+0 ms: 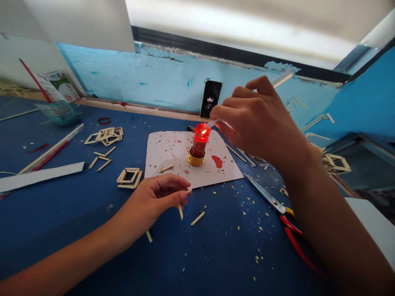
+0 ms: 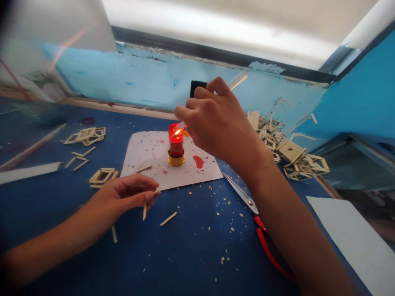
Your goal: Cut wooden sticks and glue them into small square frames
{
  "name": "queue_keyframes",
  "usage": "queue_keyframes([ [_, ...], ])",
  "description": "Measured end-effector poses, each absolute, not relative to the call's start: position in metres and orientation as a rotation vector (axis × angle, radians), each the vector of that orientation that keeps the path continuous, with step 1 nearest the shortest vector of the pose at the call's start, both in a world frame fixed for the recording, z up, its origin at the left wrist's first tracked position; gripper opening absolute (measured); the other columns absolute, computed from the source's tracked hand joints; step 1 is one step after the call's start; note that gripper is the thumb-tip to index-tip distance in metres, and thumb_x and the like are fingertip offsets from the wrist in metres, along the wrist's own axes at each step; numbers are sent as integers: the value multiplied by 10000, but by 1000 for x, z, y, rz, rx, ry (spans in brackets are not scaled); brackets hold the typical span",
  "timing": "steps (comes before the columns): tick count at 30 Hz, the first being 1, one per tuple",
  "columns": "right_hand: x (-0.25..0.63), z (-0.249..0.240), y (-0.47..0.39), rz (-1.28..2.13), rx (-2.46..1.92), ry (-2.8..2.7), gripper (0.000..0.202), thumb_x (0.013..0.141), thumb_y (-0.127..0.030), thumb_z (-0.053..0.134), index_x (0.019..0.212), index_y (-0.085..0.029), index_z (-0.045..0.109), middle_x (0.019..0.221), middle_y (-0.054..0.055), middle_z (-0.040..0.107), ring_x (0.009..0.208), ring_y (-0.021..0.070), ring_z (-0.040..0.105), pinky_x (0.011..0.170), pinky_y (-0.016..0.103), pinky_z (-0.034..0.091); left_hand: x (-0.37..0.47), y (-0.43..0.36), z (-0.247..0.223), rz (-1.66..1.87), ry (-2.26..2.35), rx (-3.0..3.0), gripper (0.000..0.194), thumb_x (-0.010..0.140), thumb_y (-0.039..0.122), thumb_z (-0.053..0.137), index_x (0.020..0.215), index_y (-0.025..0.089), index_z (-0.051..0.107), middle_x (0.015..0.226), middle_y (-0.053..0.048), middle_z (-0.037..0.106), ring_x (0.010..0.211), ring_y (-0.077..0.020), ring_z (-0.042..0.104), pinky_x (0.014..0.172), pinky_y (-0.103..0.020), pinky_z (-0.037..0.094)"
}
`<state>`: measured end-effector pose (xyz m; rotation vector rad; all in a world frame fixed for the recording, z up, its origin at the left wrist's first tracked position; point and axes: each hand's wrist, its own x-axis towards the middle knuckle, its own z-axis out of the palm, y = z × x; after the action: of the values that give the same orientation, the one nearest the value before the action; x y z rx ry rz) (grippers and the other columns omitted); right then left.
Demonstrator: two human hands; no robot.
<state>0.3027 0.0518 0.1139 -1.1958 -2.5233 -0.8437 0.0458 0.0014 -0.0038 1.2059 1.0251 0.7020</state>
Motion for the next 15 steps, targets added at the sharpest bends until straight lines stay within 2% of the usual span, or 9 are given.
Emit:
queue_keyframes([
  [11,302,113,52,-831,-1200,-2525,323,1057,-122,480,941,-214,767,803,62,739,953,297,708,1028,550,440,44,1,-1,690,1046,1174,198,831,393,909,939,250,823,875,4,817,803,-155,741,801,-286,592],
  [15,303,118,50,-872,-1184,-2488,258,1051,-120,521,1027,-185,769,905,95,785,957,325,720,1021,553,459,43,2,-2,727,1055,1070,215,818,384,940,963,262,838,931,-2,835,847,-148,753,823,-259,583],
])
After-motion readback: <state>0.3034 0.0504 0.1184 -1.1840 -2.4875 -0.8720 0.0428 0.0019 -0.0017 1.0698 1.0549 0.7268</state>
